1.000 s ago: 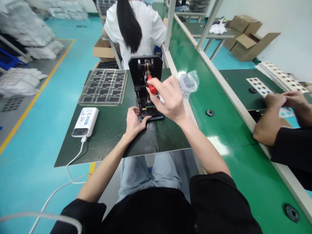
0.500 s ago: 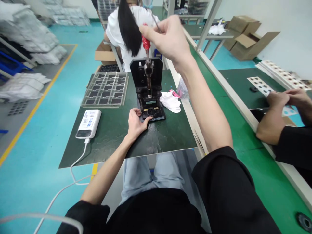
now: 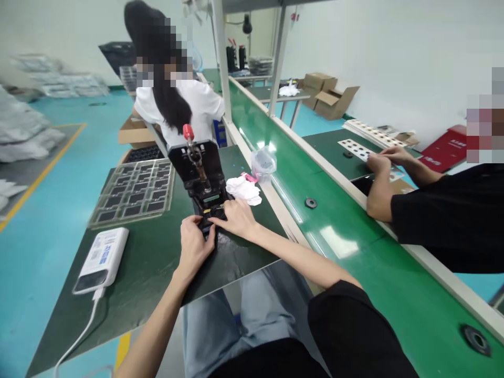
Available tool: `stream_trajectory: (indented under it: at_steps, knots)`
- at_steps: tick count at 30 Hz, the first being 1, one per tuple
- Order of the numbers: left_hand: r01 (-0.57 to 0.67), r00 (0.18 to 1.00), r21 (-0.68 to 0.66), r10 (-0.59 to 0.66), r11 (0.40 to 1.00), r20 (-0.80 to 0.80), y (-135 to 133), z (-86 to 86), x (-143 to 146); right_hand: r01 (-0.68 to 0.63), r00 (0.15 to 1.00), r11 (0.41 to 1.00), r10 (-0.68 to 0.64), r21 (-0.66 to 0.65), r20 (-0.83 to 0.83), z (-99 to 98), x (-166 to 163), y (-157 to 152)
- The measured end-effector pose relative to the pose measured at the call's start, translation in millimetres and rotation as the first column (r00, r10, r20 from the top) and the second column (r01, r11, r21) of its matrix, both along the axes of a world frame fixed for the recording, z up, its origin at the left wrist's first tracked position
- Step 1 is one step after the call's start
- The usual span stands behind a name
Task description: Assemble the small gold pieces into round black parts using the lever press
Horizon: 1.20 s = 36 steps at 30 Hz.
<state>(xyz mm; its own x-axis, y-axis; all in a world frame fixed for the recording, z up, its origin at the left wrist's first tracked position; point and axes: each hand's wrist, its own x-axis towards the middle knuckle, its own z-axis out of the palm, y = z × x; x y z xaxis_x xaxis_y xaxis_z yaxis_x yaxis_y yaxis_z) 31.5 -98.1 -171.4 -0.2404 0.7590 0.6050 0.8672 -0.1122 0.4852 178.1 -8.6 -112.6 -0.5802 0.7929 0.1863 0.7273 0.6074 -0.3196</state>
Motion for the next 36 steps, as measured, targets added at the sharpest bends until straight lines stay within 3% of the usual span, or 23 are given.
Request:
stream_trajectory:
  at_steps: [3, 7, 10, 13, 15, 18, 21, 24, 28, 31, 34, 36]
  knots:
    - [0.007, 0.999, 0.009, -0.007, 1.0, -0.035, 1, 1.7, -1, -0.019, 0.988, 1.0, 0.019, -0.005, 0.156, 20.0, -19, 6]
    - [0.014, 0.998, 0.028, -0.012, 1.0, -0.06, 3, 3.8, -5, -0.071, 0.98, 0.997, 0.077, -0.041, 0.183, 36.8, -22, 11]
    - [0.014, 0.998, 0.037, -0.012, 0.999, -0.059, 5, 5.6, -6, -0.063, 0.993, 0.995, 0.071, -0.08, 0.1, 42.7, 16, 22]
    - [0.016, 0.998, 0.044, -0.013, 0.999, -0.066, 6, 7.3, -4, 0.222, 0.974, 0.972, -0.218, -0.072, 0.06, 50.4, 89, 48]
    - [0.02, 0.997, 0.052, -0.016, 0.998, -0.075, 6, 8.4, -1, 0.505, 0.858, 0.863, -0.5, -0.014, 0.119, 57.1, 147, 71]
    - [0.029, 0.993, 0.058, -0.022, 0.998, -0.115, 6, 10.3, 4, 0.728, 0.67, 0.684, -0.723, 0.041, 0.172, 63.8, 225, 103]
    - [0.033, 0.981, 0.059, -0.021, 0.998, -0.195, 5, 12.0, 6, 0.829, 0.541, 0.558, -0.815, 0.03, 0.208, 61.9, 272, 124]
    - [0.034, 0.963, 0.064, -0.015, 0.997, -0.27, 5, 12.7, 5, 0.858, 0.499, 0.513, -0.839, 0.012, 0.216, 54.1, 289, 133]
    - [0.041, 0.945, 0.078, -0.013, 0.996, -0.326, 6, 12.3, 3, 0.842, 0.526, 0.539, -0.832, 0.029, 0.177, 40.1, 289, 131]
    - [0.041, 0.94, 0.079, -0.012, 0.996, -0.341, 5, 11.8, 3, 0.775, 0.621, 0.631, -0.768, 0.019, 0.159, 23.9, 283, 110]
    - [0.041, 0.941, 0.063, -0.017, 0.997, -0.338, 3, 11.5, 5, 0.677, 0.73, 0.735, -0.66, -0.051, 0.179, 0.8, 278, 73]
    - [0.04, 0.943, 0.046, -0.022, 0.998, -0.333, 3, 11.5, 6, 0.632, 0.768, 0.773, -0.615, -0.058, 0.179, -15.9, 277, 46]
